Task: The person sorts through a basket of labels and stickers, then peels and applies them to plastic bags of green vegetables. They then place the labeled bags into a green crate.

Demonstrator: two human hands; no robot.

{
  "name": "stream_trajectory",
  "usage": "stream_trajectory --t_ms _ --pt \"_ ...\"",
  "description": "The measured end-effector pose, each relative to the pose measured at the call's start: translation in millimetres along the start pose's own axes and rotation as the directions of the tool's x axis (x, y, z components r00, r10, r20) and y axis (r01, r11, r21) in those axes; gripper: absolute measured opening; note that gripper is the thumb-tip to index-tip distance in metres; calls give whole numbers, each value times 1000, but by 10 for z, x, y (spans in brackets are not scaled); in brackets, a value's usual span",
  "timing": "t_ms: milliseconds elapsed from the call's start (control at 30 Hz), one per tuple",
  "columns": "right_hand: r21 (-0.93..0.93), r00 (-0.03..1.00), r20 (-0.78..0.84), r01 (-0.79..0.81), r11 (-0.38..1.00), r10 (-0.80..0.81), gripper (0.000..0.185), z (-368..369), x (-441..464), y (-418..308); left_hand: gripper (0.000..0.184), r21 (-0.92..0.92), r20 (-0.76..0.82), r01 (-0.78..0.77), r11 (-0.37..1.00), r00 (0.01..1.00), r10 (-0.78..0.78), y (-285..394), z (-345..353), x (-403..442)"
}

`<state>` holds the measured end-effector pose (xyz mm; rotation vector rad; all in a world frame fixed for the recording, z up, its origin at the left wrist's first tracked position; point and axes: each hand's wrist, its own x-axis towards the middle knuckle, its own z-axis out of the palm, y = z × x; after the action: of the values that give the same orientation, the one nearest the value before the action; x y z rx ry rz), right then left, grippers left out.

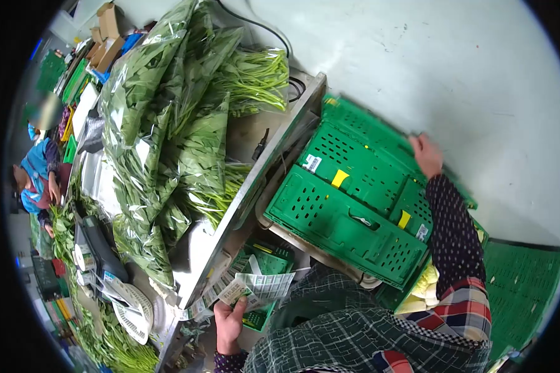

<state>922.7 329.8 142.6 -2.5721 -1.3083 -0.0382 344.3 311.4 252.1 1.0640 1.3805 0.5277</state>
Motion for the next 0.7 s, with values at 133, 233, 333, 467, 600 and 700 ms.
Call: stream_trajectory --t_ms 133,233,333,467,600,700 --pt "-155 978 -141 135 979 -157 25 137 172 154 24 91 16 -144 985 990 143 114 22 54" --pt "-34 887 -278 374 927 -368 34 -2 -367 -260 27 82 11 -168 982 986 168 90 -60 4" --pt "105 858 110 492 864 -501 40 672 -1193 -472 28 111 15 -213 971 977 213 37 -159 -72" --pt "91 893 191 398 913 -409 49 1456 -1616 -530 29 43 -10 -219 975 976 219 40 -200 -248" --pt "333 859 474 28 943 -193 56 994 -1465 -744 29 30 -123 -245 969 961 247 -124 -375 -490" --pt "348 633 457 519 781 -625 34 398 -2114 -924 28 -146 -249 -262 954 943 221 -298 -528 -701"
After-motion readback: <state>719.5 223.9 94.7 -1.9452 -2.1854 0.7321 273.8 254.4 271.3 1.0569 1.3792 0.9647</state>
